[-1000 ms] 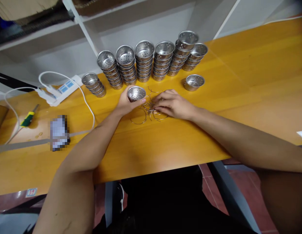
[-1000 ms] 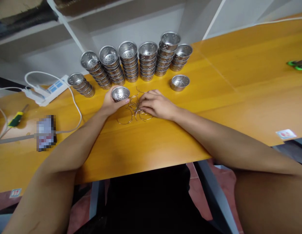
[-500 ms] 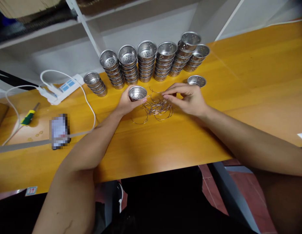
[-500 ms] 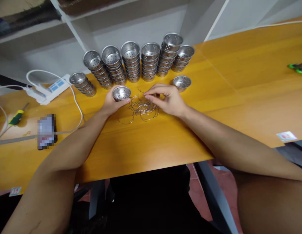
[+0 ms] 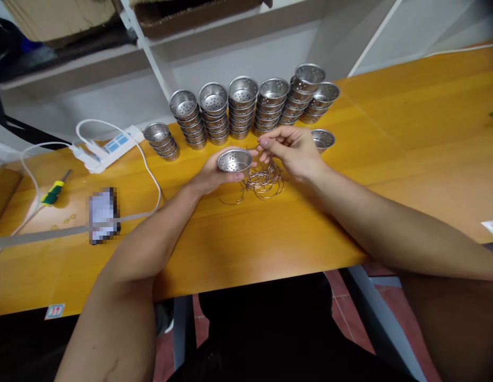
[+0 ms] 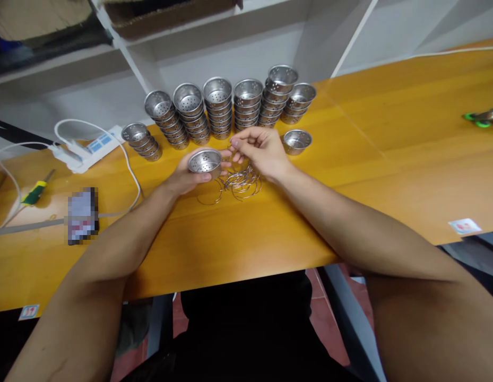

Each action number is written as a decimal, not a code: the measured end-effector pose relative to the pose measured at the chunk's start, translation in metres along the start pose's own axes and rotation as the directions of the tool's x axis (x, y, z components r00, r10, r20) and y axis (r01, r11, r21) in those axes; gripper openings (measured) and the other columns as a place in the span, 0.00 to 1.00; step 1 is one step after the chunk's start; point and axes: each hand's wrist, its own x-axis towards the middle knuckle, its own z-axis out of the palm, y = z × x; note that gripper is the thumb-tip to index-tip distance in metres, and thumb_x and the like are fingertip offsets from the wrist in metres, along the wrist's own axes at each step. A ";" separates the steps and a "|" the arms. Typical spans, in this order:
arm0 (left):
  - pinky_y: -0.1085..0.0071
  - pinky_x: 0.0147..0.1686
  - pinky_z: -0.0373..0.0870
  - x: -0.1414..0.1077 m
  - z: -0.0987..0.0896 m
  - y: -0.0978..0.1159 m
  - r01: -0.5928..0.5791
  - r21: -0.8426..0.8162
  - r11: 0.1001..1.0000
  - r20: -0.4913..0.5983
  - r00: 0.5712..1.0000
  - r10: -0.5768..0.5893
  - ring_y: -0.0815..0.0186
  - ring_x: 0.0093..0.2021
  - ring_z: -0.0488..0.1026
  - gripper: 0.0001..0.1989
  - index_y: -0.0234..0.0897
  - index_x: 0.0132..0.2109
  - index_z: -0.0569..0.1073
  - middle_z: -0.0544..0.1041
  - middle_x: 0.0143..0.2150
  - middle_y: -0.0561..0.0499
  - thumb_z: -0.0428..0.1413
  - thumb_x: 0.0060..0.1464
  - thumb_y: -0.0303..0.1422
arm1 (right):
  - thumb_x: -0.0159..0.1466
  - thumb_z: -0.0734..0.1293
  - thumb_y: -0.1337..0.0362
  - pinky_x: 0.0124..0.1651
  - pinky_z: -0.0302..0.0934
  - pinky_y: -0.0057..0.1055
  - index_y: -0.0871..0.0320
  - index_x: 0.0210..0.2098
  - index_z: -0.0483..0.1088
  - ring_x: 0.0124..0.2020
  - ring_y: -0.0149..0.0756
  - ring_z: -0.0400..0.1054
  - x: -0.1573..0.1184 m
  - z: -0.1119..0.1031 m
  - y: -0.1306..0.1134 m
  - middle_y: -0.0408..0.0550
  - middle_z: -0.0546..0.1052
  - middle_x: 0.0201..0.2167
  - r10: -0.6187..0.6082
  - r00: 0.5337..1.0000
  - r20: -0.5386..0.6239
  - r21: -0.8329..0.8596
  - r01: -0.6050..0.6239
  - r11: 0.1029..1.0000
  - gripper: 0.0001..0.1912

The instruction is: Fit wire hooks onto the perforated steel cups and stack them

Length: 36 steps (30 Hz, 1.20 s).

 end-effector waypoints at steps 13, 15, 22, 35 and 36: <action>0.43 0.82 0.87 -0.001 -0.013 -0.015 -0.020 0.179 0.984 -0.173 0.984 0.052 0.41 0.79 0.88 0.57 0.49 0.80 0.83 0.87 0.80 0.38 0.93 0.47 0.51 | 0.66 0.92 0.24 0.41 0.89 0.36 0.52 0.50 0.86 0.34 0.36 0.87 -0.012 -0.002 0.011 0.52 0.94 0.47 0.084 0.996 -0.005 0.049 -0.084 0.995 0.40; 0.41 0.85 0.85 0.000 -0.013 -0.018 -0.053 0.212 0.976 -0.160 0.983 0.089 0.38 0.83 0.85 0.58 0.50 0.79 0.83 0.82 0.86 0.37 0.94 0.46 0.50 | 0.65 0.92 0.23 0.42 0.89 0.37 0.51 0.50 0.86 0.34 0.36 0.87 -0.013 0.000 0.010 0.52 0.95 0.47 0.090 0.996 -0.004 0.053 -0.090 0.995 0.41; 0.33 0.90 0.78 0.002 -0.020 -0.022 -0.088 0.307 0.948 -0.128 0.983 0.133 0.34 0.88 0.80 0.62 0.50 0.84 0.78 0.79 0.88 0.35 0.92 0.49 0.57 | 0.65 0.92 0.22 0.42 0.89 0.36 0.52 0.49 0.85 0.33 0.35 0.86 -0.016 0.004 0.010 0.52 0.95 0.47 0.078 0.997 -0.017 0.054 -0.077 0.996 0.41; 0.46 0.75 0.91 0.003 -0.007 -0.004 -0.070 0.292 0.954 -0.161 0.979 0.121 0.46 0.70 0.92 0.52 0.46 0.74 0.86 0.90 0.73 0.38 0.93 0.48 0.56 | 0.64 0.90 0.19 0.41 0.88 0.39 0.50 0.48 0.82 0.34 0.37 0.86 -0.014 0.002 0.019 0.51 0.94 0.46 0.091 0.995 -0.046 0.032 -0.089 0.995 0.43; 0.46 0.75 0.91 0.003 -0.006 -0.003 -0.071 0.298 0.952 -0.163 0.979 0.124 0.45 0.70 0.92 0.52 0.45 0.73 0.86 0.91 0.73 0.38 0.93 0.48 0.57 | 0.64 0.90 0.19 0.42 0.88 0.39 0.50 0.48 0.82 0.34 0.38 0.86 -0.013 0.001 0.020 0.51 0.93 0.46 0.092 0.995 -0.044 0.023 -0.091 0.996 0.43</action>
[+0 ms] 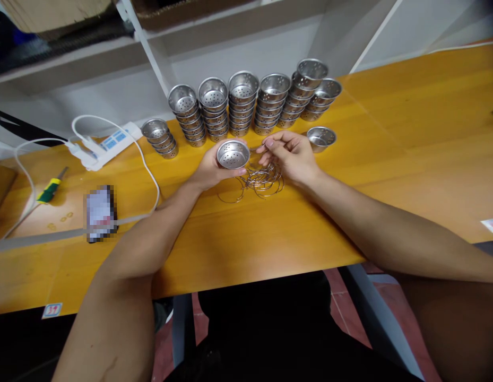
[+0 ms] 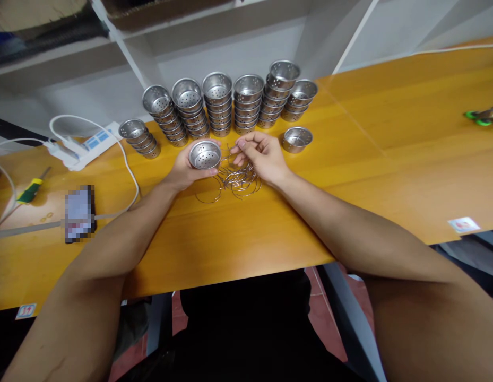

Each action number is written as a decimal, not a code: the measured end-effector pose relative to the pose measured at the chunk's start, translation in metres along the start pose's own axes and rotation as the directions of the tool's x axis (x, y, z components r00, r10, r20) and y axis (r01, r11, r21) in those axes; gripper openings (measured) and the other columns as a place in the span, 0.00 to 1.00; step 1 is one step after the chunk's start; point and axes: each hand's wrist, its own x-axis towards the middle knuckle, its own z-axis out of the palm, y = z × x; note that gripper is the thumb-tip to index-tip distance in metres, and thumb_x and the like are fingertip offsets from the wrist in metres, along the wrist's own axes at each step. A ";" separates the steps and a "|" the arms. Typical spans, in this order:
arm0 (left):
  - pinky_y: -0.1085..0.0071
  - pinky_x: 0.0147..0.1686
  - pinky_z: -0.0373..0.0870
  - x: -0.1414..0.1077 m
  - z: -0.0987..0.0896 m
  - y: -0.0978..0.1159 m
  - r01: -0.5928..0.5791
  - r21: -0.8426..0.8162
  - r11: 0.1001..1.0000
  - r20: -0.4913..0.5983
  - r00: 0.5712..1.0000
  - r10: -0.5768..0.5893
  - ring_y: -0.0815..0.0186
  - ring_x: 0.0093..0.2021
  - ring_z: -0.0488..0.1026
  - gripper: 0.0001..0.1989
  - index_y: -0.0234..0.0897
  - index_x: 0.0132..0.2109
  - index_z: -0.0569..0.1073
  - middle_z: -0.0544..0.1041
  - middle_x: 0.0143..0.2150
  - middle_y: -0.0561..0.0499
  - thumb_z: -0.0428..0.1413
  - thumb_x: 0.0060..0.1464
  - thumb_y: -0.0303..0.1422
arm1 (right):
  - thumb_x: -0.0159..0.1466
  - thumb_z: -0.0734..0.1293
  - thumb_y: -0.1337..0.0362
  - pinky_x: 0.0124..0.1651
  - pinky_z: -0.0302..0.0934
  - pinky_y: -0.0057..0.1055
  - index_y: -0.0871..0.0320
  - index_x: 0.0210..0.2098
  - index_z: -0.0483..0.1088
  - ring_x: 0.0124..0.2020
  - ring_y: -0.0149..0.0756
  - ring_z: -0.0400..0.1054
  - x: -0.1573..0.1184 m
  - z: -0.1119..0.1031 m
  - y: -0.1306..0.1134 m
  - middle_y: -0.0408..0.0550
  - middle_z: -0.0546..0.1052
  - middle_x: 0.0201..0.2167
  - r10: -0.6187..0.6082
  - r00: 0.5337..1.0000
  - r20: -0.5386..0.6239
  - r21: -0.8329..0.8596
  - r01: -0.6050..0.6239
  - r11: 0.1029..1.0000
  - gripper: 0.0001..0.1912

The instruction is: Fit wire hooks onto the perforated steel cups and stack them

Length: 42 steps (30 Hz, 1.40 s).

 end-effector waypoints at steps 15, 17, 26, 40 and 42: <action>0.47 0.78 0.89 -0.001 0.017 -0.010 -0.044 0.082 0.996 -0.071 0.996 0.050 0.45 0.71 0.91 0.57 0.42 0.75 0.81 0.91 0.72 0.38 0.91 0.48 0.62 | 0.82 0.79 0.44 0.70 0.87 0.65 0.45 0.73 0.88 0.54 0.58 0.87 -0.020 0.007 -0.012 0.59 0.90 0.67 -0.270 0.928 0.257 -0.515 0.368 0.774 0.25; 0.48 0.76 0.90 -0.001 0.020 -0.008 -0.045 0.072 0.996 -0.063 0.997 0.050 0.46 0.70 0.92 0.56 0.42 0.74 0.81 0.91 0.71 0.38 0.92 0.48 0.61 | 0.81 0.79 0.46 0.69 0.87 0.63 0.45 0.77 0.86 0.53 0.56 0.87 -0.018 0.008 -0.007 0.59 0.91 0.67 -0.274 0.931 0.242 -0.509 0.363 0.781 0.29; 0.46 0.77 0.88 -0.004 0.023 -0.006 -0.052 0.112 0.992 -0.050 0.997 0.058 0.45 0.71 0.91 0.57 0.43 0.75 0.81 0.91 0.72 0.38 0.91 0.48 0.63 | 0.80 0.83 0.40 0.66 0.87 0.58 0.48 0.58 0.90 0.52 0.54 0.87 -0.010 0.005 -0.004 0.56 0.94 0.53 -0.242 0.957 0.157 -0.441 0.288 0.850 0.21; 0.48 0.83 0.80 -0.001 0.010 -0.035 -0.099 0.172 0.980 -0.148 0.981 0.125 0.43 0.79 0.82 0.62 0.52 0.84 0.69 0.78 0.79 0.39 0.77 0.59 0.78 | 0.77 0.82 0.23 0.43 0.75 0.48 0.45 0.58 0.89 0.32 0.45 0.68 -0.004 -0.013 -0.002 0.47 0.77 0.33 -0.188 0.982 0.016 -0.334 0.182 0.925 0.34; 0.45 0.85 0.78 -0.002 0.011 -0.026 -0.084 0.207 0.975 -0.181 0.976 0.122 0.42 0.79 0.81 0.61 0.51 0.82 0.72 0.78 0.77 0.40 0.80 0.56 0.76 | 0.78 0.81 0.24 0.42 0.73 0.47 0.44 0.60 0.88 0.32 0.45 0.66 -0.008 -0.008 -0.005 0.46 0.73 0.32 -0.180 0.983 0.041 -0.338 0.183 0.923 0.32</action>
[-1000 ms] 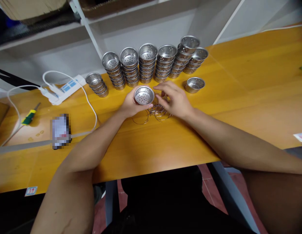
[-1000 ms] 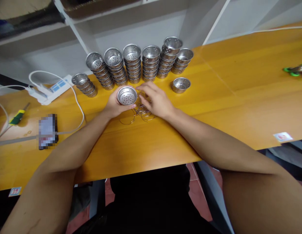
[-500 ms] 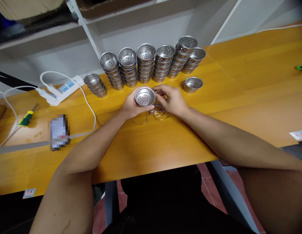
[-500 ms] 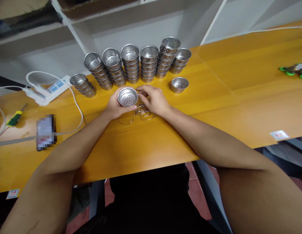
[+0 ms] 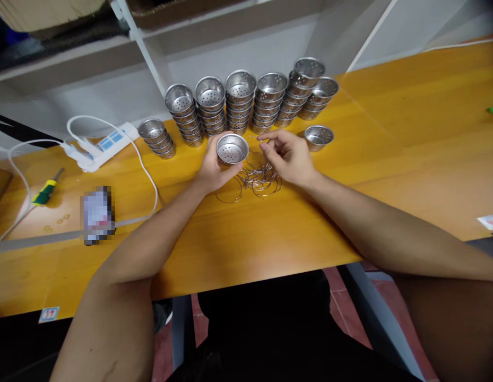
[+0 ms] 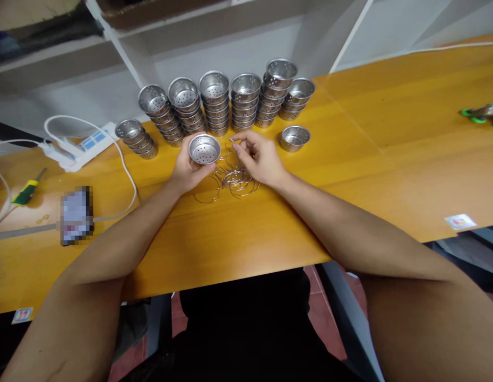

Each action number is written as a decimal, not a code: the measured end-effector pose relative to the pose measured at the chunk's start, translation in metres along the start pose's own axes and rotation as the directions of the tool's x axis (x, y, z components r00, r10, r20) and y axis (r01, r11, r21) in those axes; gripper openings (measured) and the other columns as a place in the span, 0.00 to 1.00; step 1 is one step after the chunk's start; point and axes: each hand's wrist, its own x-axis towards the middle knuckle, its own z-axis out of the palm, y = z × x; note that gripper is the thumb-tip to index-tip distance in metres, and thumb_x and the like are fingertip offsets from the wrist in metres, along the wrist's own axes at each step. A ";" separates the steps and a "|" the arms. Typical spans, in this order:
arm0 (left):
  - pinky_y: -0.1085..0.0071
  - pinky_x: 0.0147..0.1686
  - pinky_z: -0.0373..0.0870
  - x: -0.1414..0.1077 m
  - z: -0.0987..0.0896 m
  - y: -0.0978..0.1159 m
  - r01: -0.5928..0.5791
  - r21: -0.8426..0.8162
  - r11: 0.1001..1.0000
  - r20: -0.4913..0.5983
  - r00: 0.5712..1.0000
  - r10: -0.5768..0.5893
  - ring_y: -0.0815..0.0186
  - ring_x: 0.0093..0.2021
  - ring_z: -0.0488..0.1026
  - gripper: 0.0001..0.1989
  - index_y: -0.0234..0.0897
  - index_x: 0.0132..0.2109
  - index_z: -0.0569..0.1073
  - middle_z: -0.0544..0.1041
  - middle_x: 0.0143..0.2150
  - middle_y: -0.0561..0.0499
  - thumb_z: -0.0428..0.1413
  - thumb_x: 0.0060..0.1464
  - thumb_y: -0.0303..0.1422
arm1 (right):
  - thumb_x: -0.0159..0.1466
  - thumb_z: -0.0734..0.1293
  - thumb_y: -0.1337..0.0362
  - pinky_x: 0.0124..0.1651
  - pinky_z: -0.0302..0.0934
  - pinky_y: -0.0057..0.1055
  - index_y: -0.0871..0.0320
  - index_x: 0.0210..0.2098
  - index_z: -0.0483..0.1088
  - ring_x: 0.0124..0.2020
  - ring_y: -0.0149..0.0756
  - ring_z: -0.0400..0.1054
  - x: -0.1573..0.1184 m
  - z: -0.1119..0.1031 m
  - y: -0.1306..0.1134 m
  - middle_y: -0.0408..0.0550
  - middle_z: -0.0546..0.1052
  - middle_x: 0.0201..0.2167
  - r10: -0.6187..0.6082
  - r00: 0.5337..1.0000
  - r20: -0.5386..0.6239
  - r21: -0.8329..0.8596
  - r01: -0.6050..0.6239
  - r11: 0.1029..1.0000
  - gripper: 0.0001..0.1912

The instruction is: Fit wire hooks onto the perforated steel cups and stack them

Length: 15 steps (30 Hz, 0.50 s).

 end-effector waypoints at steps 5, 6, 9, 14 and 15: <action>0.44 0.84 0.77 0.001 -0.003 0.012 -0.021 0.091 0.996 -0.030 0.999 0.024 0.42 0.73 0.81 0.54 0.47 0.70 0.81 0.80 0.68 0.42 0.88 0.48 0.68 | 0.81 0.79 0.24 0.38 0.69 0.43 0.46 0.55 0.89 0.31 0.41 0.62 -0.003 0.003 -0.014 0.45 0.72 0.30 -0.031 0.999 0.027 -0.035 0.032 0.999 0.32; 0.45 0.82 0.78 0.000 -0.003 0.012 -0.022 0.090 0.996 -0.032 0.999 0.025 0.43 0.71 0.82 0.53 0.46 0.69 0.81 0.80 0.67 0.43 0.89 0.48 0.68 | 0.81 0.78 0.23 0.37 0.66 0.43 0.47 0.55 0.90 0.30 0.40 0.61 -0.004 0.004 -0.017 0.45 0.71 0.29 -0.039 0.999 0.032 -0.030 0.040 0.999 0.33; 0.48 0.77 0.82 -0.002 0.000 0.009 0.008 0.044 0.999 -0.040 0.999 -0.006 0.48 0.67 0.84 0.53 0.46 0.68 0.79 0.81 0.65 0.44 0.89 0.47 0.68 | 0.80 0.78 0.21 0.35 0.62 0.42 0.46 0.55 0.90 0.29 0.39 0.58 -0.005 0.009 -0.026 0.43 0.69 0.28 -0.042 0.998 0.048 -0.007 0.042 0.999 0.35; 0.51 0.73 0.87 -0.005 0.008 -0.002 0.024 -0.067 0.997 0.019 1.000 -0.023 0.51 0.65 0.88 0.58 0.48 0.72 0.73 0.85 0.64 0.47 0.89 0.49 0.69 | 0.78 0.79 0.20 0.36 0.59 0.41 0.46 0.57 0.89 0.29 0.39 0.57 -0.008 0.020 -0.035 0.42 0.68 0.29 -0.009 0.998 0.070 0.017 0.008 1.000 0.37; 0.51 0.73 0.87 -0.005 0.009 -0.004 0.009 -0.069 0.998 0.029 1.000 -0.007 0.51 0.65 0.89 0.58 0.48 0.72 0.73 0.85 0.64 0.47 0.89 0.49 0.69 | 0.78 0.79 0.20 0.36 0.58 0.41 0.47 0.57 0.89 0.29 0.39 0.56 -0.008 0.022 -0.035 0.42 0.68 0.29 -0.010 0.998 0.066 0.016 0.009 1.000 0.37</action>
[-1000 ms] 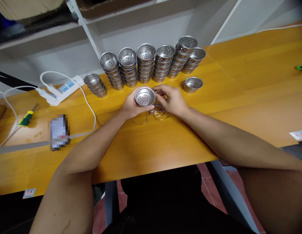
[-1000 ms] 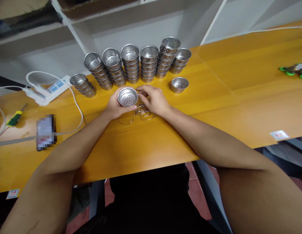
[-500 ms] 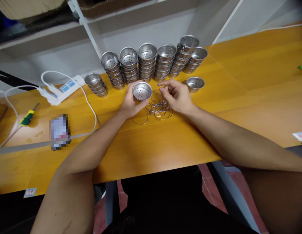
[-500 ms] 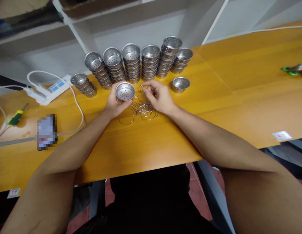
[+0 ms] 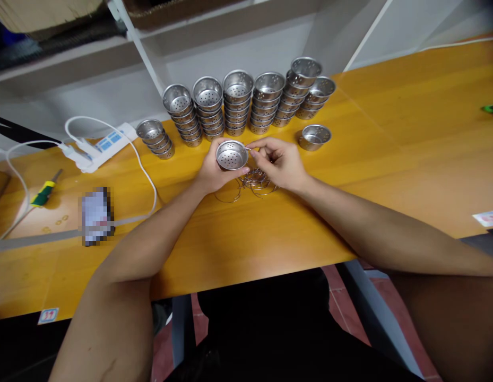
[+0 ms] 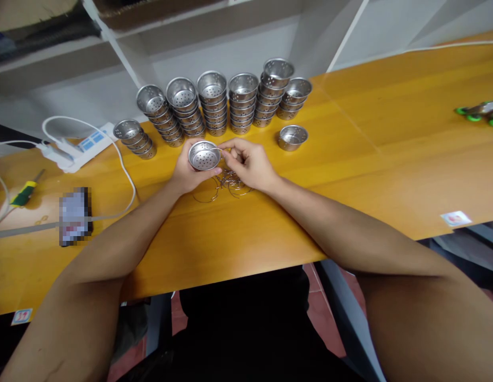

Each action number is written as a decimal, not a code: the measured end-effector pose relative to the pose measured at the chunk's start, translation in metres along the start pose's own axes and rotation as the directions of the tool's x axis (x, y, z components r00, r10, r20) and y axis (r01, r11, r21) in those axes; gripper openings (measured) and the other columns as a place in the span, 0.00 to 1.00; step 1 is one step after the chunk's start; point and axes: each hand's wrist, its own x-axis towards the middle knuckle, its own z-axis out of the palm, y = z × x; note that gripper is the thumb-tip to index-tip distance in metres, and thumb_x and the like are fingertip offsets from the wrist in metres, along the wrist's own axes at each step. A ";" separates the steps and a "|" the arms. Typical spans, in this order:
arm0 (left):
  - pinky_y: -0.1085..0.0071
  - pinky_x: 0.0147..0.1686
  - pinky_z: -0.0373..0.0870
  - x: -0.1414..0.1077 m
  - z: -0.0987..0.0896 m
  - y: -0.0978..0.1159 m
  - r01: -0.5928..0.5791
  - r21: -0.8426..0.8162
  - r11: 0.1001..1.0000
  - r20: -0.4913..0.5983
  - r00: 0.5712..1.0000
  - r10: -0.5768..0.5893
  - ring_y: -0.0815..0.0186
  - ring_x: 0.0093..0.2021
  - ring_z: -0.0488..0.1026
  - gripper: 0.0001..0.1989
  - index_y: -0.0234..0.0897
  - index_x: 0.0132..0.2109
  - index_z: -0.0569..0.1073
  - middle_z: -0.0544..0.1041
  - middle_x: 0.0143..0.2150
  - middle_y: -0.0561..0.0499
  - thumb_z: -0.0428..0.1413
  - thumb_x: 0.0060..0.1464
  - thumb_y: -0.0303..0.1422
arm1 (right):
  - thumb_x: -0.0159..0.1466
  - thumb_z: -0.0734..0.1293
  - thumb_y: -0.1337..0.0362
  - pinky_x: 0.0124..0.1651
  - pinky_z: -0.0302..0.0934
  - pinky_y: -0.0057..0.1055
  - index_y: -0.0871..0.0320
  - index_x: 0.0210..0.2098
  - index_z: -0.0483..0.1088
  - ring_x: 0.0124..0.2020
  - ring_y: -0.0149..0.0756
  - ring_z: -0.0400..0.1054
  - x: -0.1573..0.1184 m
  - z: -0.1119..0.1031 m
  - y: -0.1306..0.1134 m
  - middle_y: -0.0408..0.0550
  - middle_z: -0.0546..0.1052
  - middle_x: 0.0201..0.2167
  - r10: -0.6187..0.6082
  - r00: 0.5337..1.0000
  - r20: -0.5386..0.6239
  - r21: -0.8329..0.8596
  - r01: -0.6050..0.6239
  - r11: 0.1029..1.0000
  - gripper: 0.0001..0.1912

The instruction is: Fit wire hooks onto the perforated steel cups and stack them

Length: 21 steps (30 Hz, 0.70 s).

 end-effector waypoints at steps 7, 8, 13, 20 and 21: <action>0.59 0.62 0.90 0.003 0.001 -0.007 -0.119 0.025 0.993 0.034 0.992 0.118 0.54 0.61 0.91 0.59 0.49 0.73 0.72 0.86 0.64 0.46 0.90 0.49 0.69 | 0.81 0.81 0.32 0.35 0.54 0.35 0.53 0.54 0.89 0.27 0.33 0.54 0.004 0.005 0.008 0.39 0.67 0.27 -0.053 0.998 -0.024 -0.005 0.053 0.999 0.29; 0.60 0.60 0.89 0.002 0.001 -0.005 -0.124 0.036 0.992 0.038 0.992 0.123 0.54 0.60 0.91 0.58 0.49 0.72 0.72 0.87 0.63 0.47 0.89 0.49 0.70 | 0.81 0.81 0.34 0.34 0.54 0.34 0.55 0.54 0.90 0.27 0.32 0.54 0.004 0.005 0.010 0.39 0.68 0.27 -0.059 0.998 -0.025 -0.008 0.059 0.998 0.28; 0.62 0.55 0.88 -0.002 0.007 0.004 -0.127 0.077 0.989 0.058 0.991 0.123 0.55 0.56 0.91 0.58 0.47 0.70 0.73 0.87 0.60 0.47 0.87 0.49 0.73 | 0.81 0.82 0.48 0.37 0.57 0.33 0.58 0.53 0.90 0.28 0.31 0.57 0.006 0.005 0.016 0.39 0.69 0.27 -0.051 0.998 -0.035 -0.036 0.050 0.998 0.18; 0.59 0.58 0.88 -0.006 0.009 0.012 -0.108 0.126 0.986 0.060 0.993 0.102 0.52 0.59 0.91 0.58 0.46 0.71 0.74 0.88 0.62 0.44 0.85 0.50 0.76 | 0.81 0.79 0.59 0.38 0.58 0.33 0.58 0.49 0.90 0.27 0.30 0.58 0.005 0.004 0.016 0.40 0.71 0.28 -0.063 0.997 -0.033 -0.064 0.061 0.996 0.09; 0.59 0.58 0.89 -0.006 0.009 0.013 -0.119 0.129 0.984 0.061 0.992 0.112 0.52 0.60 0.91 0.58 0.46 0.71 0.74 0.88 0.62 0.44 0.85 0.52 0.75 | 0.81 0.79 0.59 0.38 0.58 0.33 0.58 0.49 0.90 0.27 0.30 0.58 0.005 0.004 0.016 0.40 0.71 0.28 -0.059 0.998 -0.032 -0.067 0.057 0.996 0.09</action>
